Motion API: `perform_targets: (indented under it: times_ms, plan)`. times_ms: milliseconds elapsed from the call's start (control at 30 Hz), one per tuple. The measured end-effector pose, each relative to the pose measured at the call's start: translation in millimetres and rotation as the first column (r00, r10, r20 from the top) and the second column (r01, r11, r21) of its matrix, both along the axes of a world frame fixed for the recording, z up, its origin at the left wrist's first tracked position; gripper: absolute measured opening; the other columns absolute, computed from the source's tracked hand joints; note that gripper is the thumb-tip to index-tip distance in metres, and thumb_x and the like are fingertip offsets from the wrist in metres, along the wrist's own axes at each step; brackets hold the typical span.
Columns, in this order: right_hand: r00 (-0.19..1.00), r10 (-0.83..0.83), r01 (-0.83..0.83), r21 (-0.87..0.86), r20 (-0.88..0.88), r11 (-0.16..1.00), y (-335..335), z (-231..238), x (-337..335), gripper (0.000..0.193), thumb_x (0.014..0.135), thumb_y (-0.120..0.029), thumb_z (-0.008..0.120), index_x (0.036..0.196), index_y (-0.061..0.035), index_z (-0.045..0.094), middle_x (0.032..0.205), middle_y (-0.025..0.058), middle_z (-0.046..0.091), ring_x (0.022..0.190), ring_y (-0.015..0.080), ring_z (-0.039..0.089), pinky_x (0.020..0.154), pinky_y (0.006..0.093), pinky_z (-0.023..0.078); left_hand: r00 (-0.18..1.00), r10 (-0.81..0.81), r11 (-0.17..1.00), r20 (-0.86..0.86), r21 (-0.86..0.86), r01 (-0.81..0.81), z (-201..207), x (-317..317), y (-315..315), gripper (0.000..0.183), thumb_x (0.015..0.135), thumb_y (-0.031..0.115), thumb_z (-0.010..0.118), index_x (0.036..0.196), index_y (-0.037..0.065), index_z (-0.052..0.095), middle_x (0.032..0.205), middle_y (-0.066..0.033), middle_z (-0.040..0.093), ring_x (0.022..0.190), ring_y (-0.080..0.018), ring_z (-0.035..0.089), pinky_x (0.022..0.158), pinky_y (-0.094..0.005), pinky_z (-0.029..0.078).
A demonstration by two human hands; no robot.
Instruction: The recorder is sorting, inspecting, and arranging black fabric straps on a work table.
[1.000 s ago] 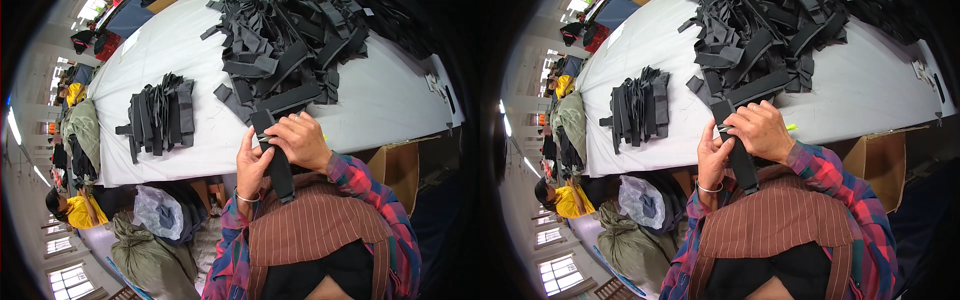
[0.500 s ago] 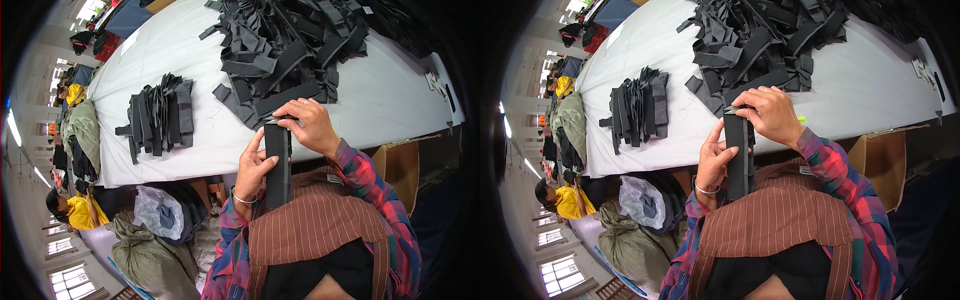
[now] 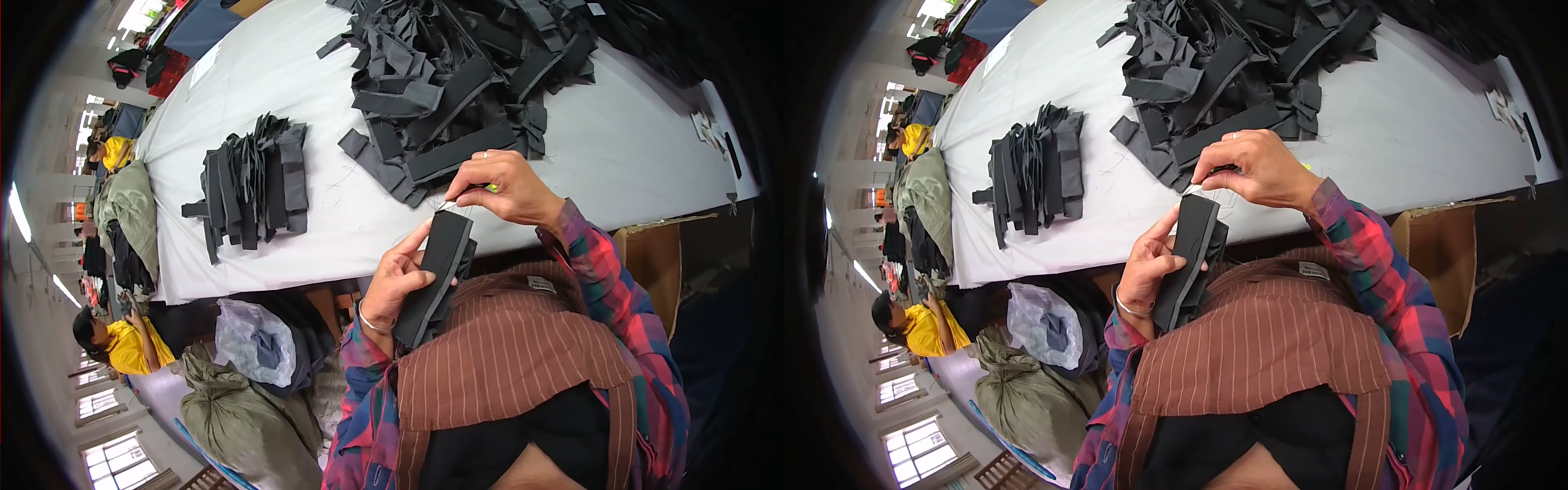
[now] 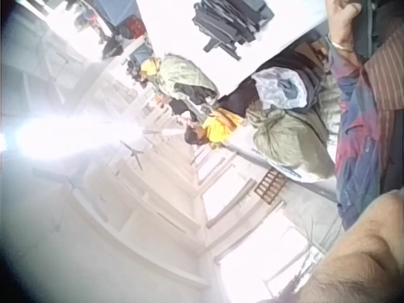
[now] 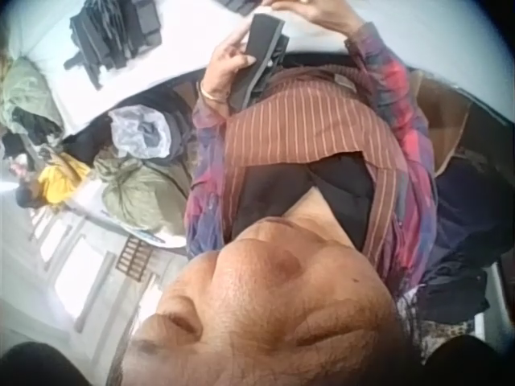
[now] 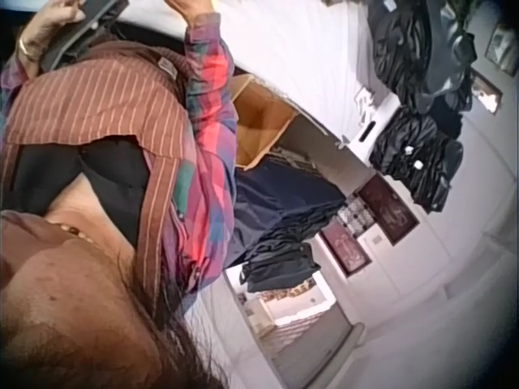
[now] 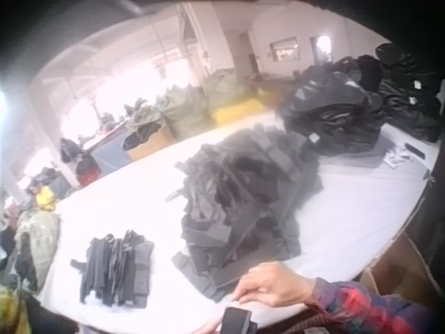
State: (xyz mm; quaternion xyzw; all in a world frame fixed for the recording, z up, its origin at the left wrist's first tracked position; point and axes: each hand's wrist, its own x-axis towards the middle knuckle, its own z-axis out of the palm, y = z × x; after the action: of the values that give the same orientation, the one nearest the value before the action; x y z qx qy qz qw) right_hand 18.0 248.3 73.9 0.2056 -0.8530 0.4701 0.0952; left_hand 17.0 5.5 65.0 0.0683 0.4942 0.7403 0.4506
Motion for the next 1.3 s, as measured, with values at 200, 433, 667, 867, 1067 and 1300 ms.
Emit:
perform_targets:
  times_ms: [200,433,667,867,1067,1300]
  plan:
    - [0.989,0.056,-0.051,0.034,-0.14,0.998,-7.1,19.5,8.9,0.012,0.072,-0.01,0.069,0.082,-0.0062,0.065,0.074,0.0056,0.064,0.067,0.023,0.056,0.064,0.0334,0.041,0.995,-0.043,0.996,0.095,0.081,0.035,11.2,7.0,-6.8,0.078,0.07,-0.008,0.049,0.144,0.003,0.027,0.118,-0.0196,0.056,0.09,-0.0234,0.065,0.082,-0.0317,0.051]
    - [0.984,-0.092,0.106,-0.089,0.153,0.99,-0.9,9.6,24.5,0.015,0.071,0.0,0.063,0.085,-0.0026,0.063,0.076,0.0057,0.061,0.071,0.0179,0.056,0.069,0.0271,0.042,0.994,-0.098,0.985,-0.037,0.135,0.103,-3.3,18.6,2.5,0.073,0.073,-0.009,0.046,0.143,0.005,0.029,0.103,-0.0115,0.063,0.084,-0.0151,0.064,0.075,-0.0252,0.051]
    - [0.991,0.029,-0.001,-0.215,0.129,0.977,-34.1,-5.7,28.7,0.024,0.07,0.0,0.071,0.092,-0.0024,0.062,0.082,0.0062,0.06,0.073,0.0156,0.058,0.067,0.027,0.046,0.88,0.178,0.963,-0.44,-0.107,-0.249,-11.3,8.7,12.6,0.04,0.073,-0.006,0.044,0.108,0.0,0.062,0.093,-0.0023,0.063,0.084,-0.0091,0.057,0.075,-0.0236,0.047]
    - [0.996,-0.083,0.084,-0.209,0.014,0.974,-46.6,-19.4,34.0,0.028,0.061,0.012,0.062,0.082,-0.0054,0.066,0.07,0.006,0.055,0.064,0.0211,0.058,0.058,0.0311,0.046,0.888,0.315,0.926,-0.336,-0.099,-0.365,-14.3,1.1,13.4,0.025,0.085,-0.003,0.046,0.1,0.0,0.066,0.081,-0.0002,0.064,0.069,-0.006,0.057,0.062,-0.0179,0.045]
    - [0.987,-0.087,0.08,-0.055,-0.138,0.995,-37.4,-26.0,42.4,0.035,0.056,0.011,0.061,0.084,-0.0083,0.068,0.068,0.004,0.054,0.059,0.0196,0.055,0.054,0.0318,0.044,0.925,0.341,0.926,-0.167,-0.109,-0.361,-7.9,8.9,23.5,0.022,0.092,0.012,0.057,0.11,0.0,0.063,0.095,-0.0018,0.063,0.083,-0.0056,0.055,0.071,-0.0191,0.045]
    - [0.979,-0.204,0.198,-0.226,-0.005,0.954,-46.4,-10.5,47.4,0.02,0.071,-0.01,0.07,0.09,-0.0102,0.066,0.076,0.0031,0.062,0.064,0.0223,0.058,0.058,0.0325,0.045,0.811,0.436,0.882,-0.391,0.009,-0.471,-17.4,5.5,18.7,0.034,0.088,0.008,0.063,0.12,-0.001,0.056,0.095,-0.0016,0.06,0.081,-0.0046,0.052,0.07,-0.0173,0.042]
